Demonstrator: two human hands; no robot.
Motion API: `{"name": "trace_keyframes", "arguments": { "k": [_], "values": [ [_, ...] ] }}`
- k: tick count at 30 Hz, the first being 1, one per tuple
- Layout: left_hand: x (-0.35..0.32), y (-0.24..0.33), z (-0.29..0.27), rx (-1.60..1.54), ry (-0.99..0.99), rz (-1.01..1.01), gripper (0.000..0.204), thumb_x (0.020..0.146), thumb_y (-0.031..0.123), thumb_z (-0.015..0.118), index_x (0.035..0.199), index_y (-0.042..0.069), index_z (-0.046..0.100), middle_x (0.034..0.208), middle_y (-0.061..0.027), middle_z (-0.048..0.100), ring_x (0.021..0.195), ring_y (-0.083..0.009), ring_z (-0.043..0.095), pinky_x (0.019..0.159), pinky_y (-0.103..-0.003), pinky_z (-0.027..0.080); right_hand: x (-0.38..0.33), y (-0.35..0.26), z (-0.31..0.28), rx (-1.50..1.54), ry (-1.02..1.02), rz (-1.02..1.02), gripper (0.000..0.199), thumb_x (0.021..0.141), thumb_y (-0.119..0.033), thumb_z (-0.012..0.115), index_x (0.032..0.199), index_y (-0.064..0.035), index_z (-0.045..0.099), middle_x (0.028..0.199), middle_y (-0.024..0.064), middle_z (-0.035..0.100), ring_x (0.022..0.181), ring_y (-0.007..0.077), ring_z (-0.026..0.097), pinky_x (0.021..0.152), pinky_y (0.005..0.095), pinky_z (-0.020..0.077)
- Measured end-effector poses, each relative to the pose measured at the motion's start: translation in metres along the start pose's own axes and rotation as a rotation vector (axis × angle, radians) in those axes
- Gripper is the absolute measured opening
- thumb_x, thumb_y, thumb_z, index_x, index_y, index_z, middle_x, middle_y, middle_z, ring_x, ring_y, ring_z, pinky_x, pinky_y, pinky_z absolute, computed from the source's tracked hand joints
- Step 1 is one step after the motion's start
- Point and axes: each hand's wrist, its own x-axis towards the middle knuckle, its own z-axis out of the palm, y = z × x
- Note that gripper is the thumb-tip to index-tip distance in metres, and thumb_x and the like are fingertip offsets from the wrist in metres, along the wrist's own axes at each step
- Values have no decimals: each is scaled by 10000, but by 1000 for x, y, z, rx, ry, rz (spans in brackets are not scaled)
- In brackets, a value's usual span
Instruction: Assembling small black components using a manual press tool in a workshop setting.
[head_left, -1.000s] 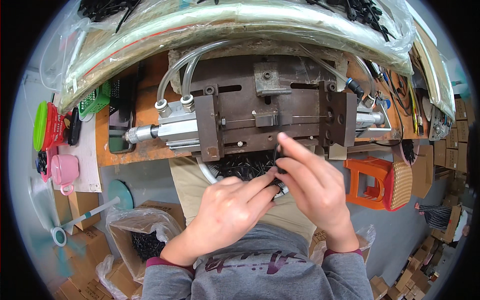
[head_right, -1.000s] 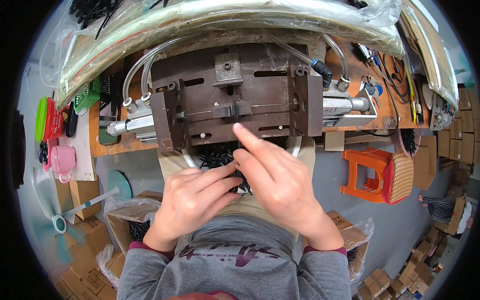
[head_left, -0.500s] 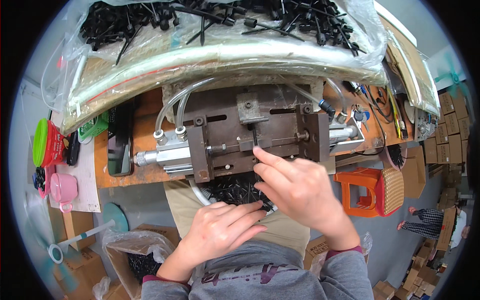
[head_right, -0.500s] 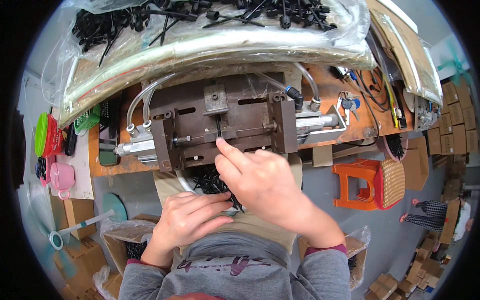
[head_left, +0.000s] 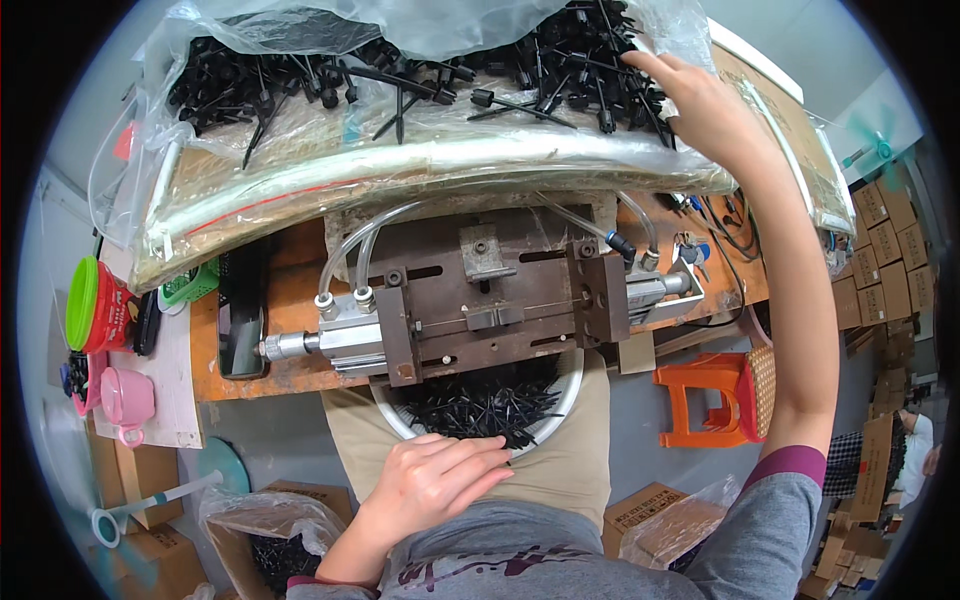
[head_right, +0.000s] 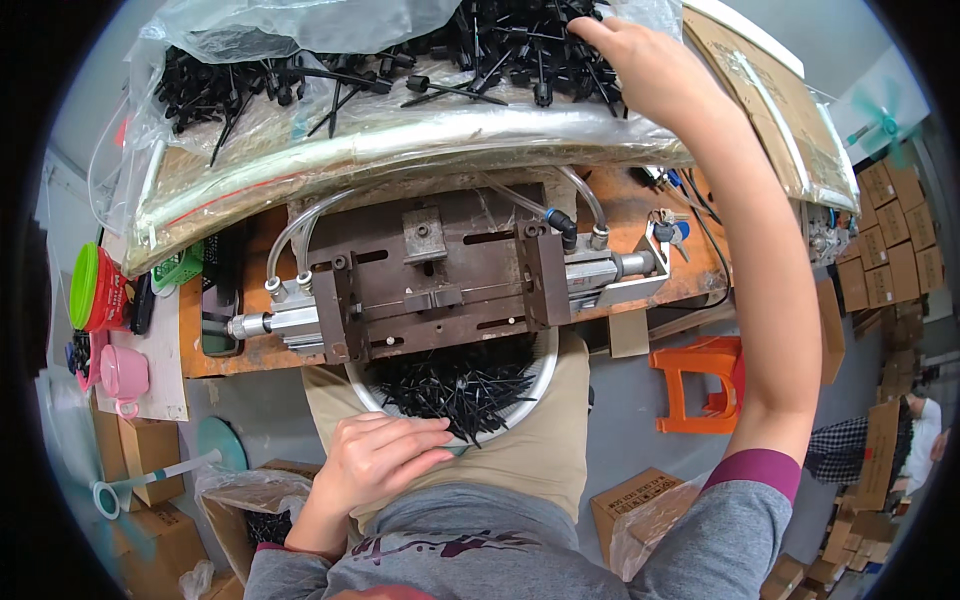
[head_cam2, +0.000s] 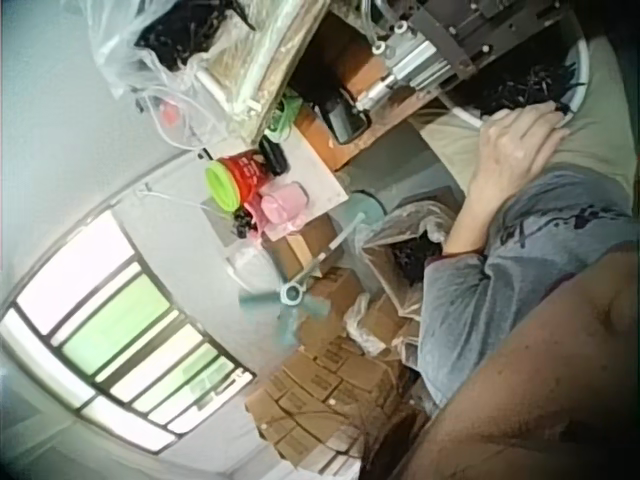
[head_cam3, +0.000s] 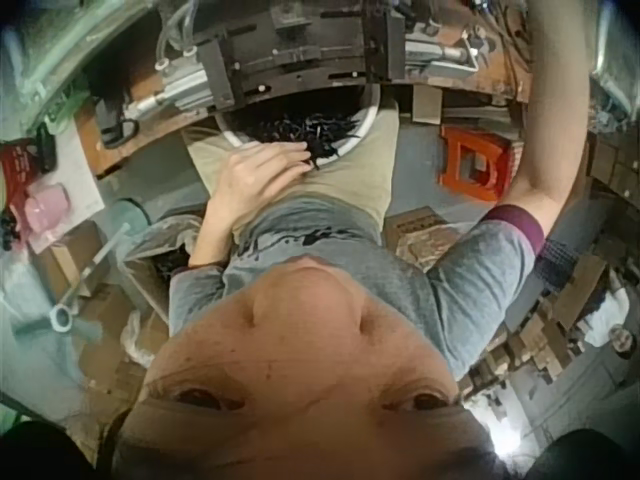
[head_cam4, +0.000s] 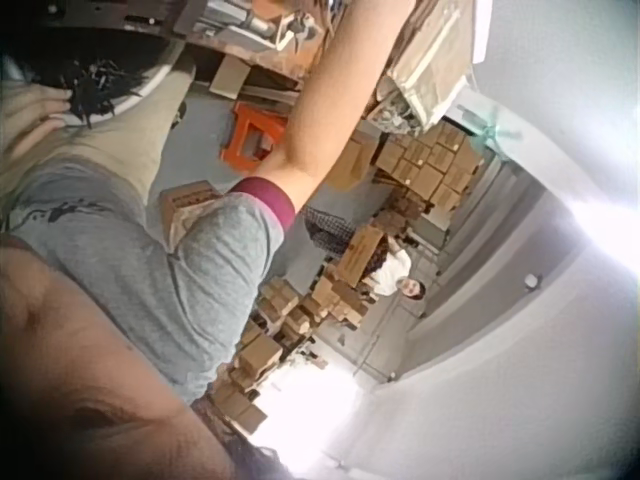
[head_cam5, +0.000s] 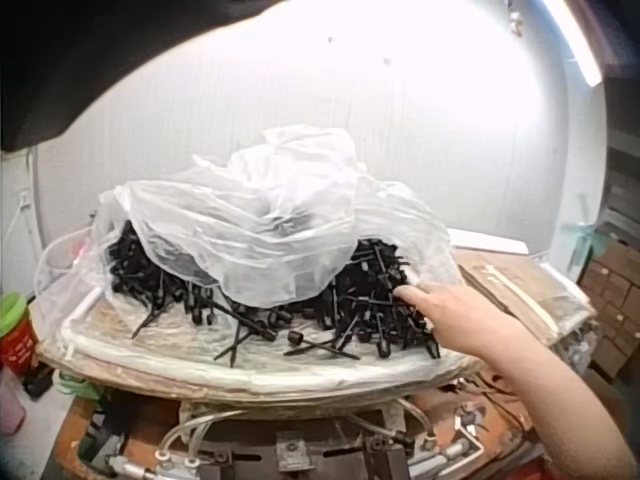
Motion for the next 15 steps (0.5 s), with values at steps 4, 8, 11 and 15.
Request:
{"name": "trace_keyframes", "arguments": {
  "k": [4,8,11,15],
  "values": [
    [-2,-2,0,-2,-2,1,134,737,159,798,831,79,744,883,-43,743,640,-159,682,558,-256,520,5,-6,5,247,41,-39,602,744,54,658,1308,-114,532,1192,141,637,1065,329,622,926,411,510],
    [0,-1,1,-7,-3,13,126,742,159,795,825,78,745,873,-43,743,637,-157,681,553,-255,517,16,-20,12,358,154,-53,525,748,-7,693,1248,-128,585,1030,119,647,838,255,622,799,361,524],
    [2,0,3,-12,7,27,122,745,159,794,822,78,744,869,-44,742,637,-156,681,549,-253,514,23,-30,6,371,149,-14,455,749,-63,724,1192,-115,631,1006,107,667,761,229,609,770,352,522],
    [0,-1,4,0,1,16,119,747,159,793,820,79,744,869,-39,742,635,-156,680,549,-254,514,23,-43,-33,517,-65,164,400,764,-77,720,1158,-126,664,1016,80,675,715,180,592,760,345,516]
  ]
}}
